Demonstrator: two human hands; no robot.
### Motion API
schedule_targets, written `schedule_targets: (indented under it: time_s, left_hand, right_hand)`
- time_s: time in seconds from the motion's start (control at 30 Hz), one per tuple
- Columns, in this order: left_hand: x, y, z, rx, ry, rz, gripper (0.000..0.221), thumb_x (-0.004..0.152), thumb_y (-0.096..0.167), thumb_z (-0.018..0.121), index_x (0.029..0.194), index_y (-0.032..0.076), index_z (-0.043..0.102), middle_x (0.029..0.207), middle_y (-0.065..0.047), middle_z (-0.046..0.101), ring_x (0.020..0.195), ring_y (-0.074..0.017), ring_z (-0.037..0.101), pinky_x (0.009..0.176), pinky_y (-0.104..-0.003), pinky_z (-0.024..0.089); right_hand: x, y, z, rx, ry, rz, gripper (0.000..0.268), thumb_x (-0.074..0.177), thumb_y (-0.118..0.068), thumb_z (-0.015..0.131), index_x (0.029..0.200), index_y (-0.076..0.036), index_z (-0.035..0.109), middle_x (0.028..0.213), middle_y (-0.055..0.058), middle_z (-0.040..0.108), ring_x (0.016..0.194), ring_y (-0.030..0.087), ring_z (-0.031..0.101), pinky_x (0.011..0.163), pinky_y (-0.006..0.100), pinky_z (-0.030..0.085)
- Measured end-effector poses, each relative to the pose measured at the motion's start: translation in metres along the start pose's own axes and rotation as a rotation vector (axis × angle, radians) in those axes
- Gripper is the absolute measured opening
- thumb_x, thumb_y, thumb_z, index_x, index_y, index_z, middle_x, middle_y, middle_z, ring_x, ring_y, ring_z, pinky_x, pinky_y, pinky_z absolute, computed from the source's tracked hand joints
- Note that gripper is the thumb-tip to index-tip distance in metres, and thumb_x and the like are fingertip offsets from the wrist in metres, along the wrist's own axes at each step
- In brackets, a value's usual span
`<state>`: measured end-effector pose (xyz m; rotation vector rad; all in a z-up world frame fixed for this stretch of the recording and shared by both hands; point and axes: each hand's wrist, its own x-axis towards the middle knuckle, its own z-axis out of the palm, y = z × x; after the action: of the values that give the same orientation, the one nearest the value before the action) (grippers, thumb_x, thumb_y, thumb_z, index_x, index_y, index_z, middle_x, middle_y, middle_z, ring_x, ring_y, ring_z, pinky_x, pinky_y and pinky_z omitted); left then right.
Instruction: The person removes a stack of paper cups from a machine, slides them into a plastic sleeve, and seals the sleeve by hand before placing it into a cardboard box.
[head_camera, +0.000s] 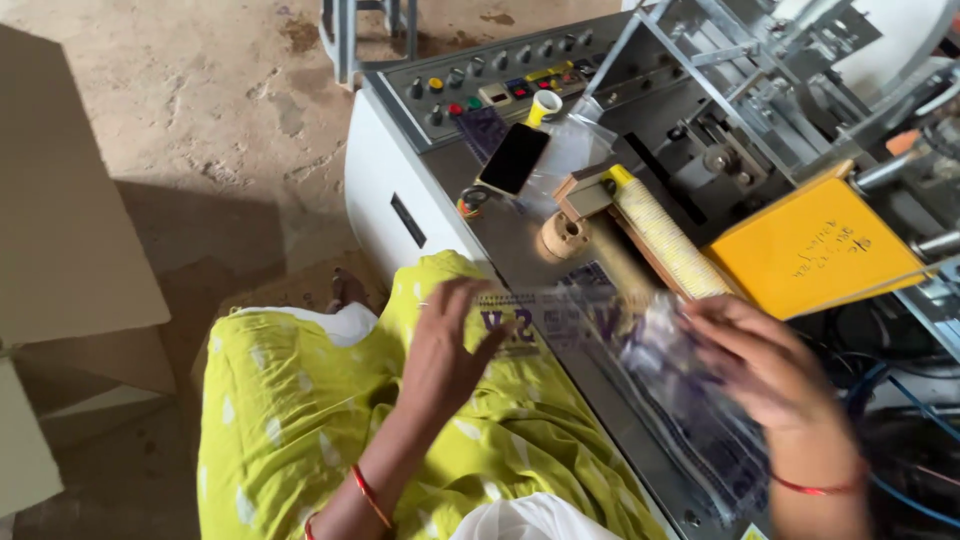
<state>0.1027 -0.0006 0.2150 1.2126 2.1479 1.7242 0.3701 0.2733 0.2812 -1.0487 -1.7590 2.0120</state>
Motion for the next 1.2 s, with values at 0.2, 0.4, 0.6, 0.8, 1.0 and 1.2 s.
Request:
schedule_targets:
  time_s: [0.2, 0.4, 0.6, 0.8, 1.0, 1.2]
  left_hand:
    - [-0.008, 0.063, -0.011, 0.077, -0.033, 0.539, 0.059, 0.085, 0.027, 0.077, 0.137, 0.005, 0.058, 0.131, -0.016, 0.058, 0.109, -0.0315, 0.064, 0.093, -0.042, 0.052]
    - [-0.014, 0.038, -0.005, 0.181, -0.044, 0.416, 0.044, 0.087, -0.001, 0.068, 0.131, 0.003, 0.066, 0.115, -0.012, 0.068, 0.092, -0.0264, 0.068, 0.077, -0.038, 0.055]
    - [-0.005, 0.034, -0.007, -0.461, -0.218, -0.128, 0.019, 0.095, 0.004, 0.068, 0.113, 0.001, 0.072, 0.096, -0.009, 0.074, 0.081, -0.0162, 0.074, 0.069, -0.03, 0.062]
    - [-0.006, 0.026, -0.01, -0.646, -0.356, -0.285, 0.018, 0.096, 0.011, 0.069, 0.108, -0.003, 0.07, 0.088, -0.007, 0.073, 0.074, -0.0106, 0.069, 0.066, -0.027, 0.059]
    - [-0.009, 0.024, -0.001, -0.603, -0.338, -0.32, 0.02, 0.098, 0.015, 0.07, 0.1, -0.005, 0.068, 0.076, -0.006, 0.069, 0.066, -0.0088, 0.066, 0.061, -0.027, 0.055]
    - [-0.011, 0.019, 0.007, -0.605, -0.313, -0.397, 0.025, 0.099, 0.019, 0.07, 0.095, -0.006, 0.066, 0.075, -0.005, 0.069, 0.061, -0.0113, 0.064, 0.058, -0.03, 0.053]
  right_hand:
    - [0.005, -0.043, 0.124, 0.044, -0.035, -0.057, 0.032, 0.095, -0.006, 0.059, 0.124, 0.001, 0.069, 0.111, 0.01, 0.076, 0.095, 0.016, 0.072, 0.066, 0.031, 0.063]
    - [0.006, -0.035, 0.141, -0.308, -0.104, -0.216, 0.034, 0.092, -0.004, 0.06, 0.123, -0.003, 0.073, 0.109, 0.012, 0.073, 0.096, 0.016, 0.073, 0.073, 0.033, 0.066]
    - [-0.008, -0.048, 0.169, -0.856, -0.171, -0.65, 0.02, 0.094, -0.012, 0.066, 0.111, -0.006, 0.076, 0.113, 0.009, 0.068, 0.103, 0.017, 0.07, 0.078, 0.027, 0.061]
    - [-0.008, -0.054, 0.176, -0.765, -0.184, -0.39, 0.02, 0.094, -0.017, 0.066, 0.108, -0.005, 0.074, 0.095, 0.002, 0.077, 0.084, 0.01, 0.073, 0.072, 0.026, 0.059]
    - [0.006, -0.031, 0.17, -0.836, -0.191, -0.503, 0.021, 0.098, -0.019, 0.066, 0.102, 0.0, 0.075, 0.09, 0.005, 0.075, 0.078, 0.011, 0.069, 0.067, 0.027, 0.054]
    - [0.011, -0.026, 0.176, -0.836, -0.201, -0.506, 0.021, 0.096, -0.019, 0.068, 0.101, 0.0, 0.075, 0.087, 0.005, 0.073, 0.075, 0.011, 0.066, 0.066, 0.026, 0.052]
